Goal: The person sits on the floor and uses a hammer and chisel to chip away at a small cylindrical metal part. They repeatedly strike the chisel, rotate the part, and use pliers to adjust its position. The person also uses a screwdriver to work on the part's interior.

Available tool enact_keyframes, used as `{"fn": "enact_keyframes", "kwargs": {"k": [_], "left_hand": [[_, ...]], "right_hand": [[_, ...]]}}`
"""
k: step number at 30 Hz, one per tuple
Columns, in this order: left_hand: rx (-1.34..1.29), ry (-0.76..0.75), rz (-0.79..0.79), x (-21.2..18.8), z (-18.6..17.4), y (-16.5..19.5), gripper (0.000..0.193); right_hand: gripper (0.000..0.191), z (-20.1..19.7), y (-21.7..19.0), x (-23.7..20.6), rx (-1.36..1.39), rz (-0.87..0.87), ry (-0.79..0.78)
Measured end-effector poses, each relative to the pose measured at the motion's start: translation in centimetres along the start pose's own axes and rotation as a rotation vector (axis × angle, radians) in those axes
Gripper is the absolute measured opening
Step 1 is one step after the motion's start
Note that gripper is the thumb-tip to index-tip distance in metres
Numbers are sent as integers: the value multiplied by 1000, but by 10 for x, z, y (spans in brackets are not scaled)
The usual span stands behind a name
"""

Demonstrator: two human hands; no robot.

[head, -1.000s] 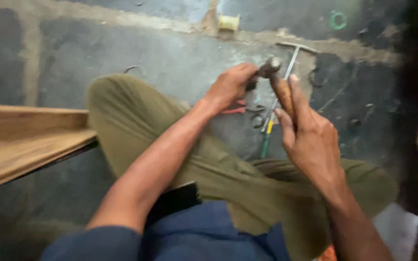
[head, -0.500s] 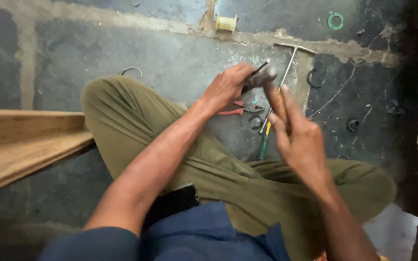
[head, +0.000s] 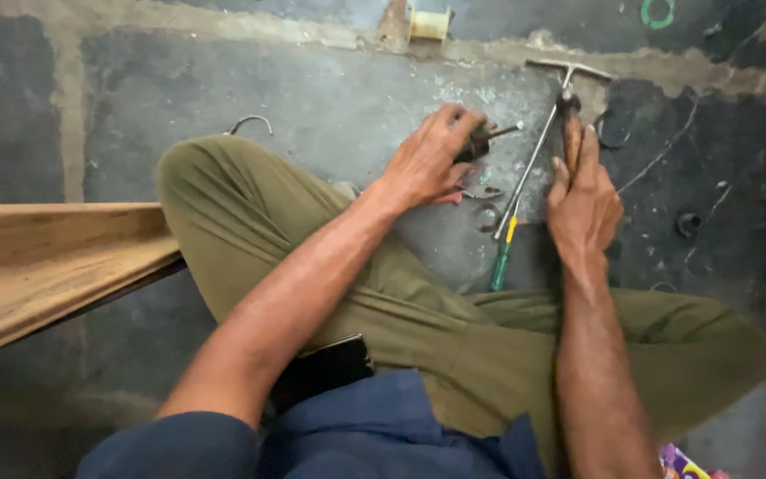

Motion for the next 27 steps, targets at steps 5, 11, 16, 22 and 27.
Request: {"fn": "enact_keyframes", "kwargs": {"k": [5,11,16,22,27], "left_hand": [[40,-33,-86,9,19,-15,74],[78,-18,-34,7,27,-17,74],[170,-7,-50,8,34,-9,83],[231,-32,-4,14,39,-8,67],[240,-71,78,19,39,-4,62]], "right_hand": [[56,-4,-6,-1,57,17,-27],[61,-78,-86,-1,160,-353,322],[45,-77,-133,5,47,-552,215],[34,-69,-112,10,58,-484,250],[25,-67,-85,17,224,-333,282]]}}
Point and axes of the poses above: each hand's wrist, its own x-axis towards the middle knuckle, its own z-axis out of the palm, y = z × x, the point moved 9 cm from there along x, towards the middle knuckle, and after that the axes turned 11 degrees about -z, right-handed, at the moved point
